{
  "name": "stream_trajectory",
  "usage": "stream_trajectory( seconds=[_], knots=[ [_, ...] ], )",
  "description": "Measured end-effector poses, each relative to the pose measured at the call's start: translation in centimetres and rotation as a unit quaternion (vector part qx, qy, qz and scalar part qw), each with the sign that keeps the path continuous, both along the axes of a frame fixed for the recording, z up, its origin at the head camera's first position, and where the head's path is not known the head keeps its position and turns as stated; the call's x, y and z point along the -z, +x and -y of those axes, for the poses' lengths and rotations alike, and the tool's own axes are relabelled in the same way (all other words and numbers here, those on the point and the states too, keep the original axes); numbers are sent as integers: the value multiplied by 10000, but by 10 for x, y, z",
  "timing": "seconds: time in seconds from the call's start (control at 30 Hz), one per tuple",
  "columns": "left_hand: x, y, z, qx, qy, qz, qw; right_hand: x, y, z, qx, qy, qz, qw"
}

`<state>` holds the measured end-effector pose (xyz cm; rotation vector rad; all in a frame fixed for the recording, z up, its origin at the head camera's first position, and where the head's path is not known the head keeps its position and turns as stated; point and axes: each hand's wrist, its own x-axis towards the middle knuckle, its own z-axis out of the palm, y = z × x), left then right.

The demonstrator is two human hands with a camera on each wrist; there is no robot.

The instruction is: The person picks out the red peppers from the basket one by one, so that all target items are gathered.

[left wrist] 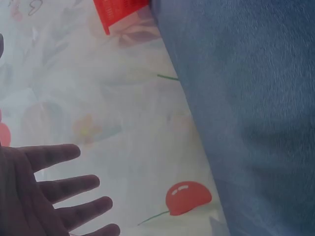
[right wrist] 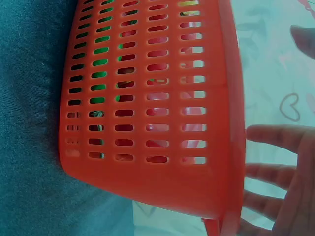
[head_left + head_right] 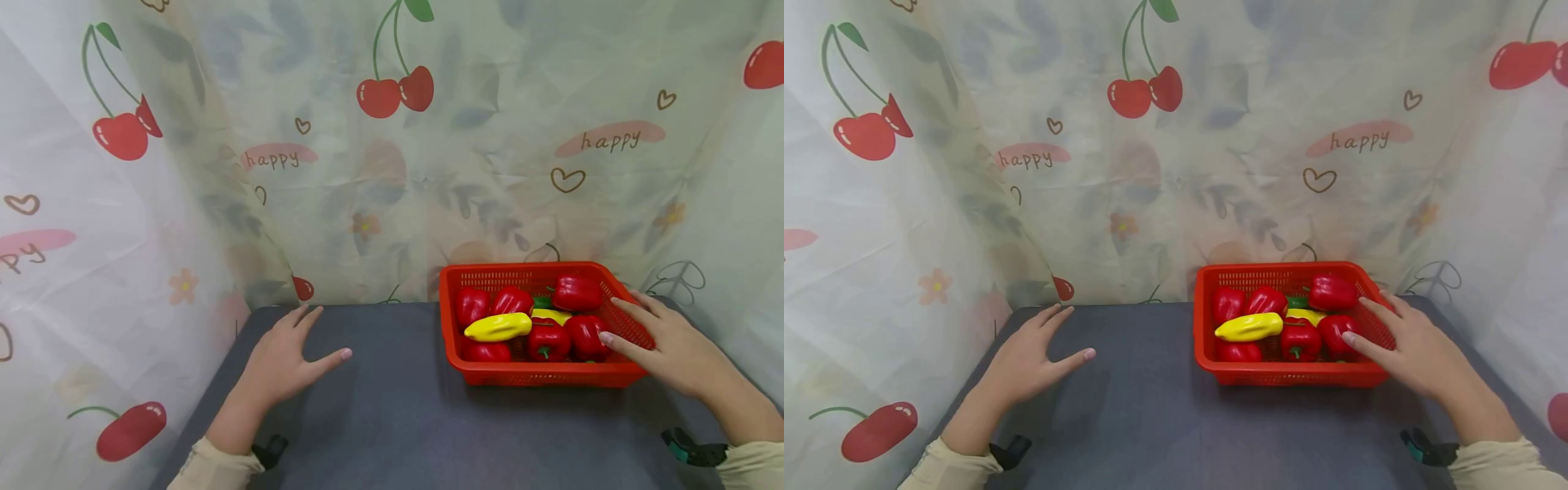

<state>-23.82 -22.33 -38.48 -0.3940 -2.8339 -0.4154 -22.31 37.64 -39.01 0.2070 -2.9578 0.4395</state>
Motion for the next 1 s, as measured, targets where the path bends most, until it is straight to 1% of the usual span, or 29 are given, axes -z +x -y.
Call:
stream_trajectory(
  seconds=[0.23,0.43,0.6,0.7,0.8,1.0],
  knots=[
    [6,-1,-11,-2,217,115,9997,2,0,0,-18,-493,-77,9988],
    [12,-5,-24,32,488,234,9985,8,-4,-4,79,-973,-303,9948],
    [18,-8,-36,109,764,310,9965,13,-6,-6,189,-1252,-504,9907],
    [20,-9,-43,170,928,272,9952,16,-7,-7,253,-1422,-664,9873],
    [22,-10,-51,222,1118,306,9930,20,-8,-9,330,-1574,-812,9836],
    [24,-14,-67,274,1474,529,9873,23,-11,-19,406,-1735,-1081,9780]
  ],
)
